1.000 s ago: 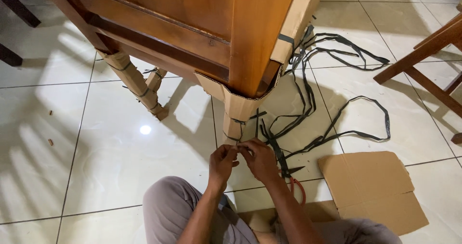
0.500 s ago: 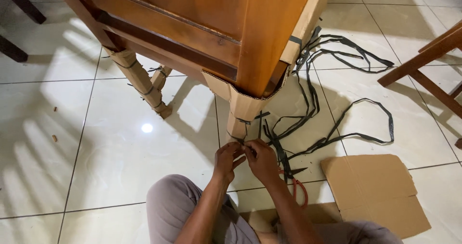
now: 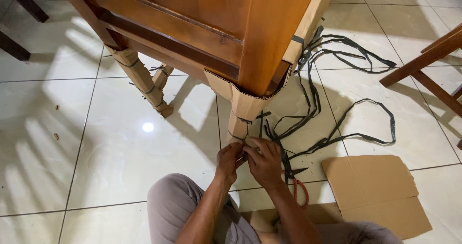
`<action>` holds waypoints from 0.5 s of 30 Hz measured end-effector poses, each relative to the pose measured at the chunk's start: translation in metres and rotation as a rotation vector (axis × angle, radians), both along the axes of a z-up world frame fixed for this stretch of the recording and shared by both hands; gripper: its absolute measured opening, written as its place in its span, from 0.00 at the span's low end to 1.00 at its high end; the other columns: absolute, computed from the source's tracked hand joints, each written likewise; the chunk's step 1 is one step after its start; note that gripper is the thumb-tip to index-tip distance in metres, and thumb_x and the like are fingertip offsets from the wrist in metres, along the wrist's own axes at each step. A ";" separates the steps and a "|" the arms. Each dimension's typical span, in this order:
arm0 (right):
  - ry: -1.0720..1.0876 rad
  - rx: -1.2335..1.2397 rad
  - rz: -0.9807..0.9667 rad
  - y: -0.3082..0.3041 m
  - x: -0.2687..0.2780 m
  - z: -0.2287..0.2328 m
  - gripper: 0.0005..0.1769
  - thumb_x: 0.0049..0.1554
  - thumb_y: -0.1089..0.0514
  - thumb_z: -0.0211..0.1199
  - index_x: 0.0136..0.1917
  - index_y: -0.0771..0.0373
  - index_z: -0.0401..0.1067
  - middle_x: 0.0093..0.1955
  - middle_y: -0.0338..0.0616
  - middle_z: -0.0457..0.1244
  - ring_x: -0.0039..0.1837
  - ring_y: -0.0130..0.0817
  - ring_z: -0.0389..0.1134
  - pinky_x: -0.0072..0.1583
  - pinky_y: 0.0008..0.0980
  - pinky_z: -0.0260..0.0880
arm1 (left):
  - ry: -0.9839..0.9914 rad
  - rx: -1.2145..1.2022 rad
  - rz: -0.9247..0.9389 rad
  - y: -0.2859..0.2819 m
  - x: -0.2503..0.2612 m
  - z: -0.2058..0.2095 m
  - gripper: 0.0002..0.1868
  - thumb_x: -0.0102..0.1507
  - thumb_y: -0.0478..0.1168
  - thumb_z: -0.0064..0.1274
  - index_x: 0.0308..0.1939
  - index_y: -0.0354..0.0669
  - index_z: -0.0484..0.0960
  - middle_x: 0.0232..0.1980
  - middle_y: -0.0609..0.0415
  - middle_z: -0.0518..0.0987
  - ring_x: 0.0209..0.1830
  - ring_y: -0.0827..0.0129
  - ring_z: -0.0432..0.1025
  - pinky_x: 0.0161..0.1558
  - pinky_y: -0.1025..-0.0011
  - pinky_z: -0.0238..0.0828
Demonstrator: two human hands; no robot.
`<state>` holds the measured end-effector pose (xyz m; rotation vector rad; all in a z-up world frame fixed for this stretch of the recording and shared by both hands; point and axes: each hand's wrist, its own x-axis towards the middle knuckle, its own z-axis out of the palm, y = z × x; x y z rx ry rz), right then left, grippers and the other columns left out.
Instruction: Wrapping a wooden chair leg with cardboard and securing it with plastic straps using scissors.
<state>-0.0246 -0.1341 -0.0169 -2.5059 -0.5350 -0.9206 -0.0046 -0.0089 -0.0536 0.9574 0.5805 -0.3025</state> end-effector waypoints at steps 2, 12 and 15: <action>-0.106 -0.058 0.016 0.003 0.001 0.007 0.11 0.53 0.65 0.68 0.46 0.49 0.78 0.60 0.34 0.66 0.64 0.37 0.66 0.61 0.42 0.64 | 0.003 0.009 0.001 0.001 0.001 -0.010 0.08 0.63 0.41 0.61 0.38 0.40 0.83 0.33 0.54 0.79 0.36 0.67 0.75 0.48 0.63 0.79; 0.012 0.014 0.105 0.002 0.010 -0.002 0.10 0.58 0.62 0.65 0.50 0.48 0.79 0.52 0.31 0.71 0.54 0.33 0.72 0.56 0.39 0.69 | 0.007 0.016 0.001 0.005 0.000 0.016 0.10 0.61 0.41 0.63 0.37 0.37 0.85 0.33 0.49 0.80 0.38 0.64 0.74 0.52 0.60 0.79; 0.255 0.281 0.110 0.003 0.012 -0.005 0.11 0.58 0.67 0.64 0.50 0.53 0.81 0.49 0.37 0.73 0.52 0.38 0.75 0.54 0.37 0.74 | 0.030 0.002 -0.002 0.007 -0.002 0.033 0.09 0.63 0.41 0.60 0.37 0.37 0.86 0.34 0.49 0.82 0.39 0.62 0.77 0.52 0.59 0.81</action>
